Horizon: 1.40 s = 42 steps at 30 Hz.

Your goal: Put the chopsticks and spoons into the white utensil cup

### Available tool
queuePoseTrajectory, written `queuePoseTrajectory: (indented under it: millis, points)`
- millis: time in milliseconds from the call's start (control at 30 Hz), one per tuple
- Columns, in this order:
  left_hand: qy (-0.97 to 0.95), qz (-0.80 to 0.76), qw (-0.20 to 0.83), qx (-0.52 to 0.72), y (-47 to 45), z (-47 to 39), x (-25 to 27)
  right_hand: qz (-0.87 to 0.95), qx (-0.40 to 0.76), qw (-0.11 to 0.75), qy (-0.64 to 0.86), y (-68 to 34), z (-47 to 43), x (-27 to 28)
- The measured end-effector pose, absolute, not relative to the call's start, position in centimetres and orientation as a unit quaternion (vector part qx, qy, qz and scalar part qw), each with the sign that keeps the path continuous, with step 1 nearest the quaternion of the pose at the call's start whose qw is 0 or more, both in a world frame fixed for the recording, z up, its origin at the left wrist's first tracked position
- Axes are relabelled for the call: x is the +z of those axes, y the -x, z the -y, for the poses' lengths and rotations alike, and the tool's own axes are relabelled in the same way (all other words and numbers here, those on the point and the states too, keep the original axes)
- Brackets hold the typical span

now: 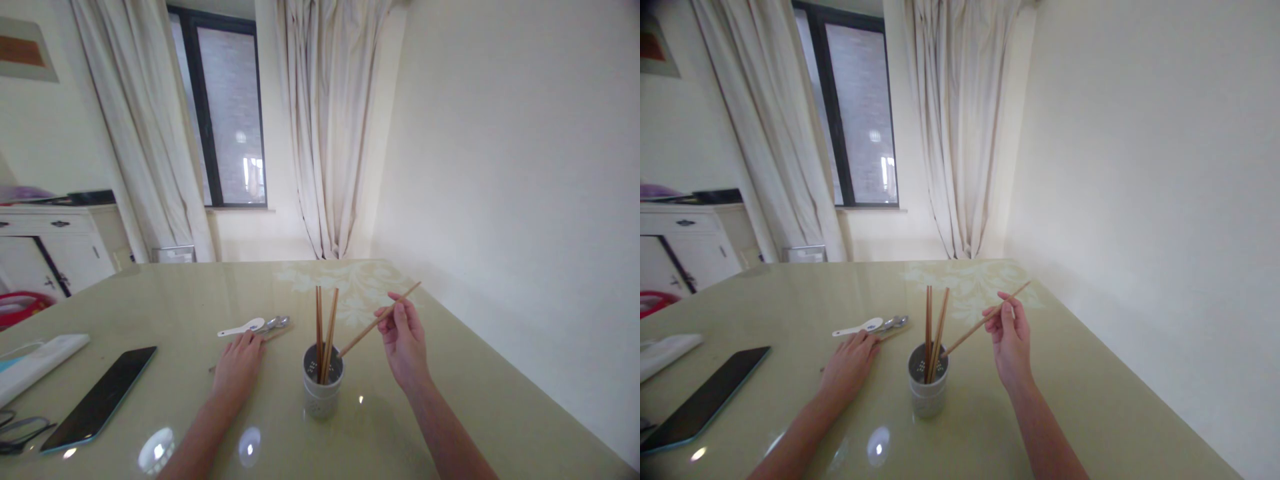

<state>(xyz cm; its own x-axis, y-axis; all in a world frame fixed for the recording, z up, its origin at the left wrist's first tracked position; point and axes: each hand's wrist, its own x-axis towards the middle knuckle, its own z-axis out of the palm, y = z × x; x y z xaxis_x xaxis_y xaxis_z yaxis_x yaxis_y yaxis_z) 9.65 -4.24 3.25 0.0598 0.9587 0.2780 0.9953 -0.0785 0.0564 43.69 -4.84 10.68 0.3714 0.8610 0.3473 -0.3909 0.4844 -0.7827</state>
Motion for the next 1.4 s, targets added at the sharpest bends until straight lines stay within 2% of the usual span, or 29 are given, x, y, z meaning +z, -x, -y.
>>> queuePoseTrajectory:
  millis: [133, 233, 333, 467, 567, 667, 933, 1033, 1200, 1400]
  points:
    - [0.725, 0.676, 0.077, -0.109, -9.7, 4.6, 3.8, 0.510, 0.446, 0.653, 0.337, -41.5, 5.4, 10.2]
    - [0.734, 0.661, 0.053, -0.146, -10.2, 4.8, 3.9, 0.585, 0.430, 0.569, 0.387, -40.7, 5.1, 8.9]
    - [0.730, 0.638, -0.054, -0.239, -11.8, 5.2, 3.9, 0.620, 0.423, 0.507, 0.423, -39.9, 4.9, 7.1]
    - [0.735, 0.526, -0.200, -0.378, -14.8, 6.3, 4.2, 0.662, 0.467, 0.452, 0.374, -38.1, 5.1, 5.5]
    - [0.743, 0.457, -0.252, -0.419, -16.2, 7.2, 4.8, 0.630, 0.503, 0.479, 0.349, -37.2, 4.8, 5.1]
    - [0.736, 0.451, -0.270, -0.426, -16.4, 7.4, 5.2, 0.593, 0.521, 0.505, 0.350, -37.2, 4.2, 4.9]
    - [0.749, 0.456, -0.263, -0.403, -16.3, 7.0, 4.0, 0.493, 0.508, 0.598, 0.377, -38.4, 3.4, 5.0]
    - [0.758, 0.464, -0.246, -0.387, -16.2, 6.9, 3.6, 0.449, 0.463, 0.653, 0.397, -39.1, 3.0, 5.3]
    - [0.742, 0.506, -0.166, -0.408, -14.0, 5.5, 2.9, 0.355, 0.327, 0.768, 0.421, -42.9, 2.2, 7.3]
    - [0.723, 0.568, 0.035, -0.391, -10.3, 3.6, 2.5, 0.310, 0.357, 0.803, 0.362, -45.1, 3.4, 10.0]
